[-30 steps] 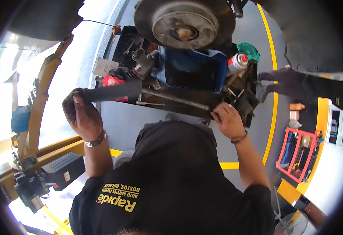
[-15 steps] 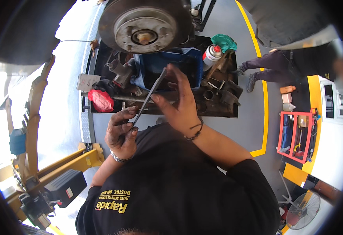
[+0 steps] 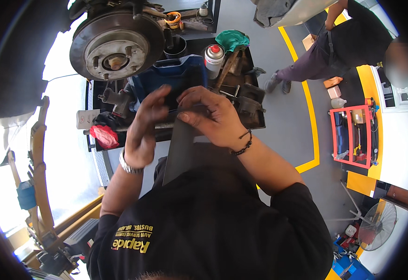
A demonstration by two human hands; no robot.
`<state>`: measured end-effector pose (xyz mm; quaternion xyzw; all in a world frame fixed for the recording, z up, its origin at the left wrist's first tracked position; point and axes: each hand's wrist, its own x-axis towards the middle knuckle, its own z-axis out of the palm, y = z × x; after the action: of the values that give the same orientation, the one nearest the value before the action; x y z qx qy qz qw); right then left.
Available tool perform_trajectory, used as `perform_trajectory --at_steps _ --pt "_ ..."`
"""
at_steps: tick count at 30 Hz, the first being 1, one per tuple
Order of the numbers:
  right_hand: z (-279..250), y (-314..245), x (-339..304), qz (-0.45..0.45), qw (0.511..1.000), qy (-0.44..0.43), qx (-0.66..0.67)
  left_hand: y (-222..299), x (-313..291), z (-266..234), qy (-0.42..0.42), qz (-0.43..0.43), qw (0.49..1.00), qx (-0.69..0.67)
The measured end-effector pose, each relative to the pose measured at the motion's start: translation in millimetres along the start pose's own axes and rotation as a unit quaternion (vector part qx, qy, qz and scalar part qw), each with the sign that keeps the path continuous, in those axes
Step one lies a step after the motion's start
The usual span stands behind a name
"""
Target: The person cleans a brake caliper with a cloth, applies lubricant from a blue bottle, and installs brake pads into the caliper. The person then uses sandpaper to smooth a metal component and wipes it with a cloth.
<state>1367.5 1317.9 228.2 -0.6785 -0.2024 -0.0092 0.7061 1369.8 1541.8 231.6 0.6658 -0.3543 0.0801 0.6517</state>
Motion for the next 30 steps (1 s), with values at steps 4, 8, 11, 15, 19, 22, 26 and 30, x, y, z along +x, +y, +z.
perform_trajectory --at_steps 4,8,11,15,19,22,26,30 --pt "-30 -20 6 -0.007 0.996 -0.045 -0.078 -1 49 17 -0.056 -0.021 0.997 0.056" --pt "-74 -45 14 -0.053 0.973 -0.072 -0.211 16 89 14 -0.203 -0.130 0.962 0.128" --pt "-103 -61 21 -0.062 0.953 -0.150 -0.255 16 112 28 -0.200 0.016 0.966 0.166" --pt "-126 -78 29 -0.079 0.918 -0.188 -0.339 12 135 47 -0.196 0.100 0.956 0.192" --pt "-134 -88 29 -0.106 0.906 -0.127 -0.390 22 143 53 -0.185 0.092 0.932 0.298" --pt "-140 -93 34 -0.089 0.905 -0.141 -0.390 26 148 60 -0.193 0.113 0.941 0.254" --pt "-149 -97 47 -0.086 0.924 -0.180 -0.325 28 156 62 -0.233 0.002 0.958 0.165" --pt "-155 -99 56 -0.033 0.932 -0.234 -0.276 27 154 61 -0.237 -0.056 0.960 0.137"
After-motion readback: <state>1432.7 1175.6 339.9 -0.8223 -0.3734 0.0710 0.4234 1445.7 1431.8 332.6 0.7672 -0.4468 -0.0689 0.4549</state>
